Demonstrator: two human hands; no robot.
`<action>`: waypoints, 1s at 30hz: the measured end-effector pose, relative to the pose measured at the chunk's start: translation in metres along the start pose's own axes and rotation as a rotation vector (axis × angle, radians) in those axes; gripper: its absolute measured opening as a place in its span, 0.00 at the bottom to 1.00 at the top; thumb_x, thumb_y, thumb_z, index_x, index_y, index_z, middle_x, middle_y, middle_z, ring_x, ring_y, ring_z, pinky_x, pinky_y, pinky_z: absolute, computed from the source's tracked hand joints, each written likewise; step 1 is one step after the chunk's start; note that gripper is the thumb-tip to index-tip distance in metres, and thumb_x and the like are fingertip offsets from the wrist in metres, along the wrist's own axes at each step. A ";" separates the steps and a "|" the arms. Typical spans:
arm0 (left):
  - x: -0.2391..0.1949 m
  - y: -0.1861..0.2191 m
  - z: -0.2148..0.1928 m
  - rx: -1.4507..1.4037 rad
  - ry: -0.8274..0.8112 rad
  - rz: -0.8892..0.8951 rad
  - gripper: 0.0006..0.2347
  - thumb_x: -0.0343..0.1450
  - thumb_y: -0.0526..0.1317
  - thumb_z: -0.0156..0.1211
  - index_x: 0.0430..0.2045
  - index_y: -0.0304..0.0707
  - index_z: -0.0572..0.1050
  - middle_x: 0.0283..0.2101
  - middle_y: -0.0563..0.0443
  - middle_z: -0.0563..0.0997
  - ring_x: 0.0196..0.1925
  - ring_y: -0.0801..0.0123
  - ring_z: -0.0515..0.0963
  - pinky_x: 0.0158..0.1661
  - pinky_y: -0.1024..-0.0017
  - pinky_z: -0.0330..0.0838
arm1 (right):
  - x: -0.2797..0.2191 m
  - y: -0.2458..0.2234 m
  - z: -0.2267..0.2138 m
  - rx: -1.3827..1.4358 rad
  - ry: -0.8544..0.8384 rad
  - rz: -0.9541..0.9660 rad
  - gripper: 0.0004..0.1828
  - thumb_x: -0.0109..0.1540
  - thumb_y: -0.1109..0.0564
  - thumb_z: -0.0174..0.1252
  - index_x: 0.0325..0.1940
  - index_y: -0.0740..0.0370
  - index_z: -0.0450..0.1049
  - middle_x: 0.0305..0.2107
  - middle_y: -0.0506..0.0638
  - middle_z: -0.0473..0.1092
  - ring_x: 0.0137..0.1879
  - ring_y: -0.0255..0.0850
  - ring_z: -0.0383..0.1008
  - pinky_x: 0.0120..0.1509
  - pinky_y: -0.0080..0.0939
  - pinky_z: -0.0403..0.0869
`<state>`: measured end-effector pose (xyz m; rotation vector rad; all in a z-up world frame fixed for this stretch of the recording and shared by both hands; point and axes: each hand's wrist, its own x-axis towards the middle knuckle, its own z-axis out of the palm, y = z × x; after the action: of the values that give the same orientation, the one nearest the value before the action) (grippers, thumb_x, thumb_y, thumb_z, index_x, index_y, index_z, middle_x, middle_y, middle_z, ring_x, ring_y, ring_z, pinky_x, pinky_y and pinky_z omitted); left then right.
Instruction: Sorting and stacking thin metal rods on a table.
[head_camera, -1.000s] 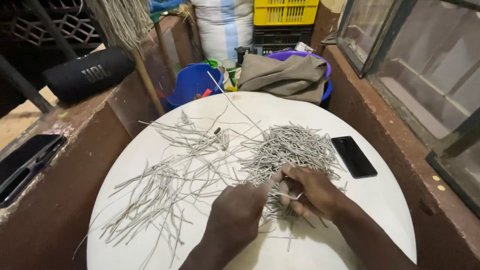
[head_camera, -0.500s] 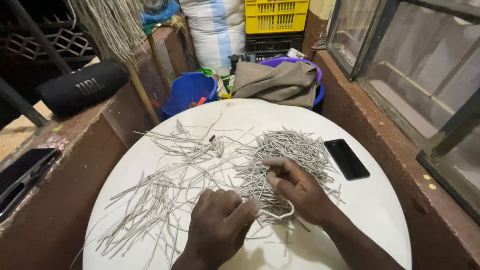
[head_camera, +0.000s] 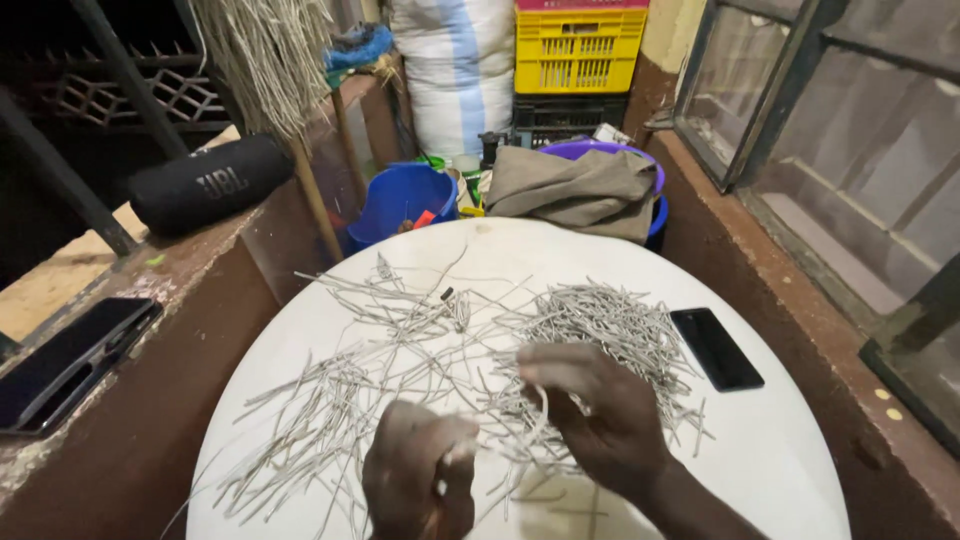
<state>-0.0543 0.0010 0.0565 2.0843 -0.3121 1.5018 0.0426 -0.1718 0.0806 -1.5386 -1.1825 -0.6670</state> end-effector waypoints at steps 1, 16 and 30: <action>0.003 0.010 -0.001 -0.039 0.074 -0.096 0.19 0.80 0.51 0.42 0.26 0.45 0.79 0.26 0.53 0.73 0.25 0.66 0.72 0.24 0.67 0.64 | 0.006 -0.011 -0.005 -0.099 0.016 -0.103 0.06 0.69 0.58 0.60 0.50 0.56 0.78 0.48 0.54 0.80 0.54 0.46 0.85 0.61 0.43 0.82; -0.005 -0.022 0.036 -0.977 0.111 -1.050 0.14 0.78 0.44 0.49 0.35 0.29 0.75 0.15 0.50 0.69 0.21 0.57 0.82 0.39 0.51 0.84 | -0.006 0.002 0.011 -0.175 -0.206 0.528 0.28 0.67 0.48 0.54 0.73 0.48 0.72 0.54 0.54 0.84 0.53 0.40 0.89 0.53 0.40 0.82; 0.024 -0.043 -0.010 -0.727 -0.833 -0.982 0.15 0.80 0.46 0.47 0.46 0.40 0.83 0.15 0.61 0.57 0.16 0.78 0.55 0.20 0.75 0.52 | -0.007 0.045 -0.076 -0.310 -0.483 0.410 0.22 0.63 0.51 0.60 0.62 0.43 0.84 0.27 0.38 0.87 0.26 0.29 0.77 0.34 0.30 0.72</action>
<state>-0.0331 0.0449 0.0679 1.6843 -0.0629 -0.0954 0.0935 -0.2448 0.0801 -2.2122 -1.0838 -0.2095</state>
